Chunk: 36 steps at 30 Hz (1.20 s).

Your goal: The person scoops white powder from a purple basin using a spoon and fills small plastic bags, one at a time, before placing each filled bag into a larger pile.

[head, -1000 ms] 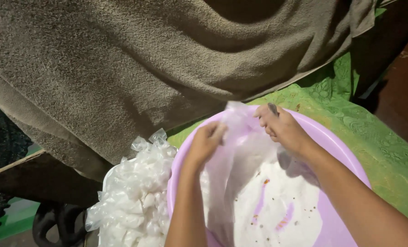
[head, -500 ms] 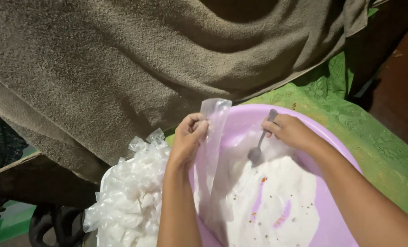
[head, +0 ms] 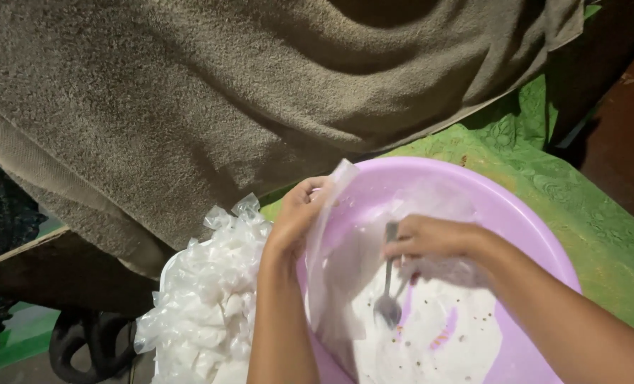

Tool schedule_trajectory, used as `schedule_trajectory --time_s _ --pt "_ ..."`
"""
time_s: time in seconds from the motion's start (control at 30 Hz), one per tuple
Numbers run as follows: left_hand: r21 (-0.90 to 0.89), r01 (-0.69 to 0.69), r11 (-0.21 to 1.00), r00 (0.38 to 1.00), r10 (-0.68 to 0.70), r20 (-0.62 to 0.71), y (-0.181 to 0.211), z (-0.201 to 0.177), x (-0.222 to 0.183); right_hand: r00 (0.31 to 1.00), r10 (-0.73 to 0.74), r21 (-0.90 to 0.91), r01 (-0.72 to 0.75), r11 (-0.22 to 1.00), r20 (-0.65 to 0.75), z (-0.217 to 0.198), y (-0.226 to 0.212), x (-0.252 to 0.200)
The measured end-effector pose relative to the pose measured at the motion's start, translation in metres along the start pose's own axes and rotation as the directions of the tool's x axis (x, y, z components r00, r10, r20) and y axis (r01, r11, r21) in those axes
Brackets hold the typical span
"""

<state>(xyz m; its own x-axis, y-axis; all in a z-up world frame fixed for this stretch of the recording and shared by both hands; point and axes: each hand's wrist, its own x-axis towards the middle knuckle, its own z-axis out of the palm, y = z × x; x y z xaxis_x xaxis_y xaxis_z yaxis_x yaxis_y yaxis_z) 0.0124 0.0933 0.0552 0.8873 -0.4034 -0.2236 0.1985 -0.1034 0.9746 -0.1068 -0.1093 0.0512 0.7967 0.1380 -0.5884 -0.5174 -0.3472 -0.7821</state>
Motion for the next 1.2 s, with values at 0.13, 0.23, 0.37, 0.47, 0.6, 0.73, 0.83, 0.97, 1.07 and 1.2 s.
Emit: schedule_trajectory --time_s 0.13,0.23,0.37,0.47,0.6,0.73,0.83,0.97,1.07,1.2 --pt "0.084 -0.048 0.995 0.998 0.044 0.05 -0.019 0.004 0.016 0.965 -0.034 -0.045 0.047 0.998 0.26 0.023 0.017 0.025" --pt "0.319 -0.221 0.922 0.971 0.179 0.159 -0.016 0.008 0.008 0.949 0.034 -0.156 0.016 0.988 0.313 0.029 0.005 0.017" --pt "0.317 -0.276 0.907 0.954 0.219 0.204 -0.054 0.003 0.053 0.974 -0.055 0.062 0.042 0.997 0.221 0.009 0.022 0.028" --pt "0.389 -0.202 0.899 0.977 0.158 0.142 -0.06 0.0 0.062 0.975 -0.221 0.142 0.22 0.965 -0.011 -0.015 0.031 0.035" --pt "0.457 -0.245 0.855 0.97 0.209 0.129 -0.024 0.011 0.022 0.869 -0.288 0.195 0.388 0.901 -0.402 -0.063 0.046 0.038" --pt "0.465 -0.261 0.846 0.965 0.235 0.114 -0.024 0.014 0.024 0.711 -0.295 0.147 0.489 0.86 -0.639 -0.088 0.054 0.026" --pt "0.422 -0.371 0.827 0.928 0.351 0.127 -0.04 0.012 0.038 0.535 -0.215 0.197 0.611 0.767 -0.817 -0.088 0.047 0.01" --pt "0.367 -0.34 0.866 0.94 0.315 0.128 -0.049 0.016 0.045 0.411 -0.174 0.193 0.709 0.679 -0.895 -0.101 0.05 0.011" --pt "0.403 -0.329 0.854 0.944 0.304 0.128 -0.041 0.021 0.036 0.379 -0.17 0.191 0.745 0.64 -0.91 -0.101 0.048 0.012" --pt "0.453 -0.328 0.829 0.944 0.302 0.132 -0.034 0.025 0.029 0.373 -0.174 0.183 0.746 0.64 -0.911 -0.1 0.045 0.013"
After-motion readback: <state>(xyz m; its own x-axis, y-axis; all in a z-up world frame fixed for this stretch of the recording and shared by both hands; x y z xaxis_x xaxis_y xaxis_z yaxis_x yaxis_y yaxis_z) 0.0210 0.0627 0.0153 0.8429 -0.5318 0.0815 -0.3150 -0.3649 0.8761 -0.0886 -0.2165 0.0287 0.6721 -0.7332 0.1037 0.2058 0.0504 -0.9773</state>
